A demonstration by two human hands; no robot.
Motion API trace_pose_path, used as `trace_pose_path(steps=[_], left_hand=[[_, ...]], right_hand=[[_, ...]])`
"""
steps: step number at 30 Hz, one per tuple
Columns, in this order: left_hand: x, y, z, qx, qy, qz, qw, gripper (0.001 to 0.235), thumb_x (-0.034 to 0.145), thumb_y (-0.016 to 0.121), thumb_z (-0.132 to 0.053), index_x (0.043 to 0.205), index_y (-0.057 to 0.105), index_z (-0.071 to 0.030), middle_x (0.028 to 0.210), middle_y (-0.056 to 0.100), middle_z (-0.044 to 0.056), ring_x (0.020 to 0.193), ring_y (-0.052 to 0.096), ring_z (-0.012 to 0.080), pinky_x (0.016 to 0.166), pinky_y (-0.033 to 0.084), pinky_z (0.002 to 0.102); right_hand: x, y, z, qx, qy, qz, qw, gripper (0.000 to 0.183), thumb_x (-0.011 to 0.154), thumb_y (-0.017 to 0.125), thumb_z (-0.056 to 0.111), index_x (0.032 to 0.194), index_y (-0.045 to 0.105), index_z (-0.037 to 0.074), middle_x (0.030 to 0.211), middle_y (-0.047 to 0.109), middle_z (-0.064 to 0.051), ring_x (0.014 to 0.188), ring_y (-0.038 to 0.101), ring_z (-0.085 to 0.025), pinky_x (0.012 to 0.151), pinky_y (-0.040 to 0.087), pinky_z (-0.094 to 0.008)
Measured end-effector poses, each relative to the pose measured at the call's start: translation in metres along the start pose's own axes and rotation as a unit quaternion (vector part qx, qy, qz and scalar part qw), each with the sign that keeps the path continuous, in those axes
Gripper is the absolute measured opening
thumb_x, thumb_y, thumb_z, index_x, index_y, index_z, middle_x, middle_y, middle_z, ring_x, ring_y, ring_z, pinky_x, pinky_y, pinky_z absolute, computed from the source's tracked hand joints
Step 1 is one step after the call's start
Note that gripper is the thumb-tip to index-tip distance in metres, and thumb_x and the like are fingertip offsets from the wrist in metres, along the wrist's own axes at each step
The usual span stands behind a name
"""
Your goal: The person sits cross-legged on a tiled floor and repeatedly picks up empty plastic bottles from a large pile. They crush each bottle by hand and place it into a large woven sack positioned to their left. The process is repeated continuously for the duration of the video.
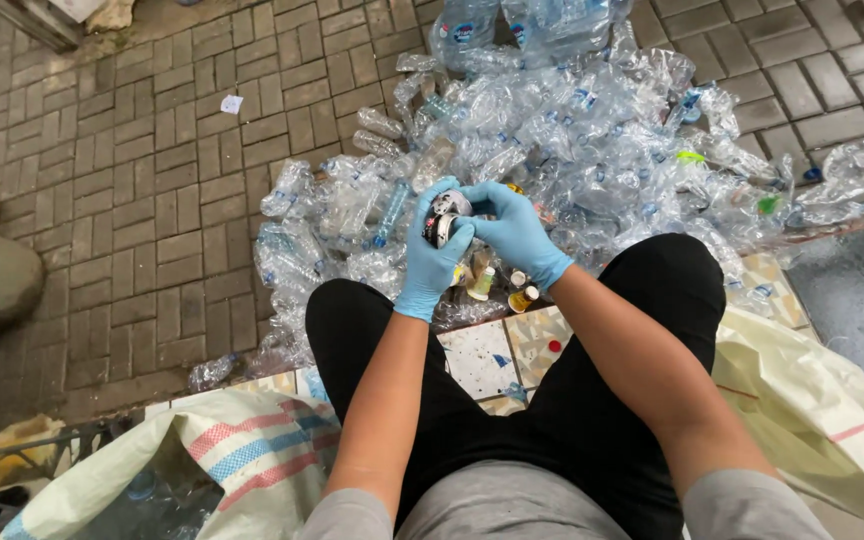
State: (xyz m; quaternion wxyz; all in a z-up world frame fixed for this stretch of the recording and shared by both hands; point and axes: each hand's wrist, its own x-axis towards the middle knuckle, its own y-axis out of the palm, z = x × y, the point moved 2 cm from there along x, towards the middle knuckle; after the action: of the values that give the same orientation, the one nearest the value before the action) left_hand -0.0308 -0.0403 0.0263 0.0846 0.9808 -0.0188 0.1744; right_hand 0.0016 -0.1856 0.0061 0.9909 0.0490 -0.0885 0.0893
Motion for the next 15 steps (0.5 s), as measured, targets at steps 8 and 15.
trace_pose_path(steps=[8,15], left_hand=[[0.005,0.002,0.002,-0.024,-0.063,-0.048,0.997,0.070,0.087,0.074,-0.007,0.151,0.047,-0.009,0.147,0.055,0.020,0.132,0.056,0.0254,0.110,0.050,0.040],[0.005,0.009,0.001,-0.053,-0.056,-0.045,0.996,0.084,0.082,0.077,-0.004,0.157,0.038,-0.004,0.152,0.048,0.027,0.137,0.048,0.0309,0.114,0.046,0.047]], right_hand=[[0.003,0.008,0.004,0.056,0.067,-0.013,0.996,0.048,0.087,0.085,0.007,0.131,0.066,0.009,0.120,0.071,-0.010,0.104,0.068,-0.016,0.095,0.060,-0.039],[-0.002,0.001,0.023,0.051,-0.047,0.124,0.990,0.086,0.096,0.075,0.019,0.166,0.025,0.018,0.169,0.031,-0.012,0.150,0.030,-0.027,0.120,0.031,-0.053]])
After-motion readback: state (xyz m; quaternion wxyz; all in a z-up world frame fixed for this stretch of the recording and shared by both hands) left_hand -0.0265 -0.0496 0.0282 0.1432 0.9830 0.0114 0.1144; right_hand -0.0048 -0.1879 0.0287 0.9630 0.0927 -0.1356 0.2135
